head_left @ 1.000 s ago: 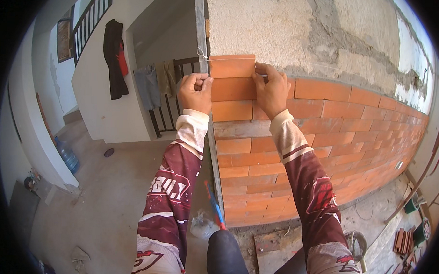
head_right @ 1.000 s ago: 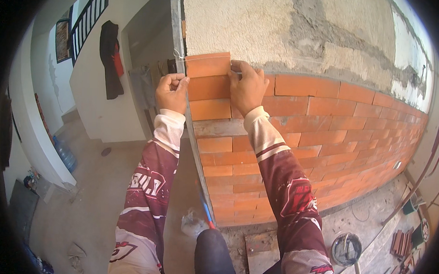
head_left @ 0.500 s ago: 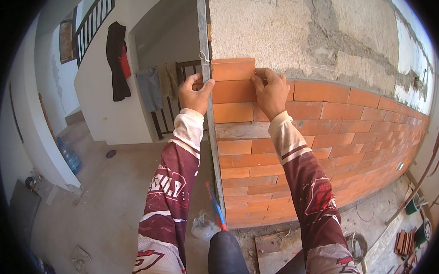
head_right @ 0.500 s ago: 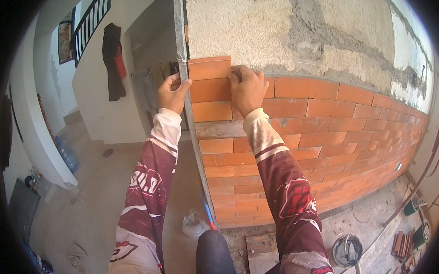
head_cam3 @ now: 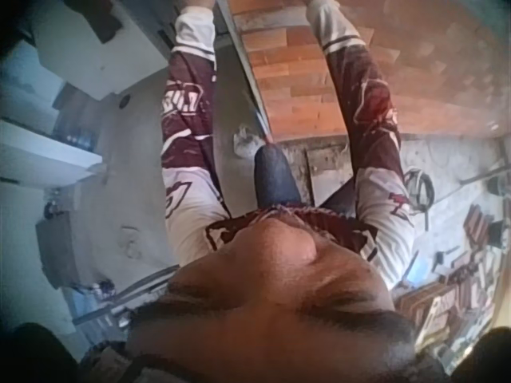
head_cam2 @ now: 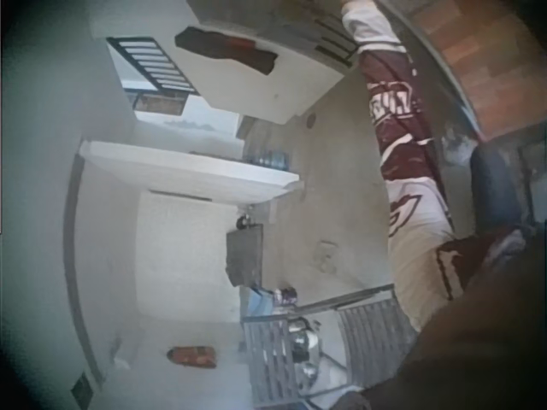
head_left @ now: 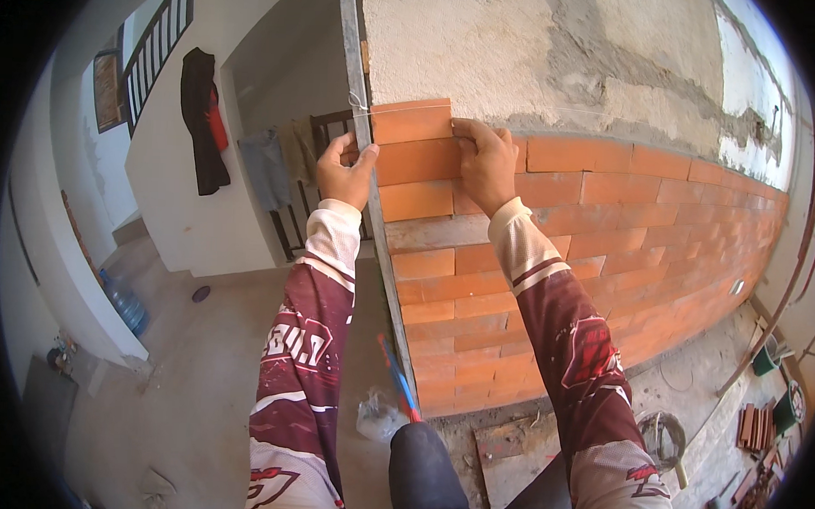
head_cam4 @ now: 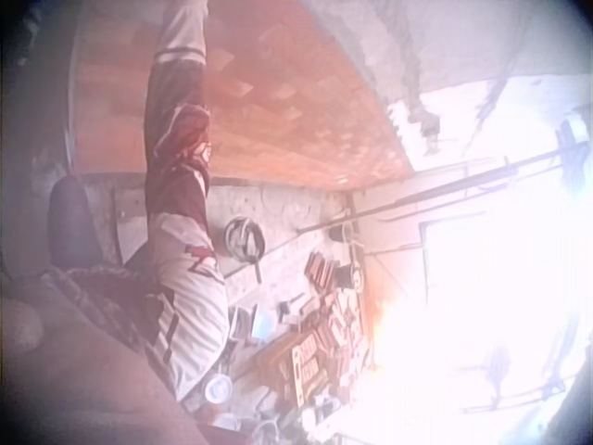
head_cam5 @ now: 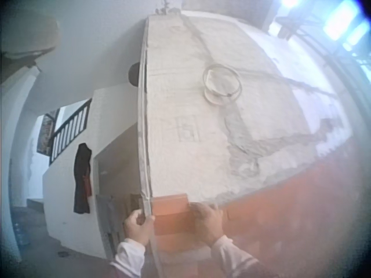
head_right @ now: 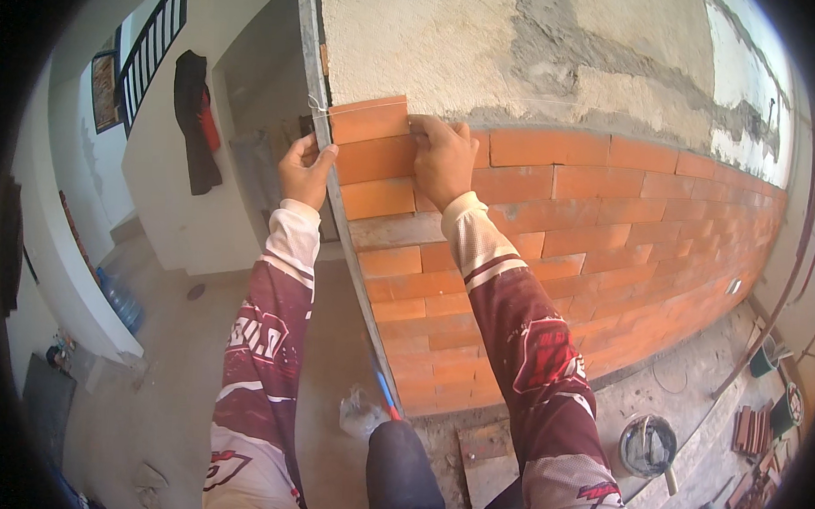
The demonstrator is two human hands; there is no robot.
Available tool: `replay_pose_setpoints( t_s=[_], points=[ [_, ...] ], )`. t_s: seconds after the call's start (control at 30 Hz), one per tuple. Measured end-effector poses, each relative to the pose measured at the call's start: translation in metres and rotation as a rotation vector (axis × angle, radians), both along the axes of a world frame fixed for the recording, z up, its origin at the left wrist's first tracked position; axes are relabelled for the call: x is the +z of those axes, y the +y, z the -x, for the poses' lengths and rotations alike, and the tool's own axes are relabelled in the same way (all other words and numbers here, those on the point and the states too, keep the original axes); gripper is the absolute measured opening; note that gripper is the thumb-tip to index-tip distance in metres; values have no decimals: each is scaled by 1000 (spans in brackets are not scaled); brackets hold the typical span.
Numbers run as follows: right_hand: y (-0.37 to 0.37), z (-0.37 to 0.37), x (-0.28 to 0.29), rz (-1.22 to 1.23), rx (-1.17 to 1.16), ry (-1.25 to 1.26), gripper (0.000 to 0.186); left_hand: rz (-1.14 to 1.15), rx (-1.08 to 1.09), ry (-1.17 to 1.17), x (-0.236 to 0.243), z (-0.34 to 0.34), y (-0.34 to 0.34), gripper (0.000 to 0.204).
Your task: The person applies mortar to a wall and places terracotta tiles in a staggered pattern. They use a trowel to spread mortar and a hammer to tap tiles into place, occasionally checking alignment.
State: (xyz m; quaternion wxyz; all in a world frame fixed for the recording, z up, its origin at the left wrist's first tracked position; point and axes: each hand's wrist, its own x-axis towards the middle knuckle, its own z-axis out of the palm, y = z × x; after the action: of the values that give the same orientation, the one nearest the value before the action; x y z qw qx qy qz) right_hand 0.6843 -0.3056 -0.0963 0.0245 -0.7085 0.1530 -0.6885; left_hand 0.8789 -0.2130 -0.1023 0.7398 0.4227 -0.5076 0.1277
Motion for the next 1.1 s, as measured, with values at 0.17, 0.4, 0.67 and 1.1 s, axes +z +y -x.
replay_pose_setpoints(
  t_s=[0.17, 0.4, 0.67, 1.1],
  points=[
    [3, 1, -2, -3, -54, 23, 24, -1, -18, -14, 0, -2, -3, 32],
    [6, 2, 0, 0, -71, 52, 24, -9, 25, -24, 1, -1, -1, 33],
    [8, 3, 0, -28, -107, 100, 25, -57, 63, -17, 6, 6, 8, 34],
    [8, 7, 0, -1, -92, 135, 29, -31, -3, 27, 5, 7, 2, 32]
  ],
)
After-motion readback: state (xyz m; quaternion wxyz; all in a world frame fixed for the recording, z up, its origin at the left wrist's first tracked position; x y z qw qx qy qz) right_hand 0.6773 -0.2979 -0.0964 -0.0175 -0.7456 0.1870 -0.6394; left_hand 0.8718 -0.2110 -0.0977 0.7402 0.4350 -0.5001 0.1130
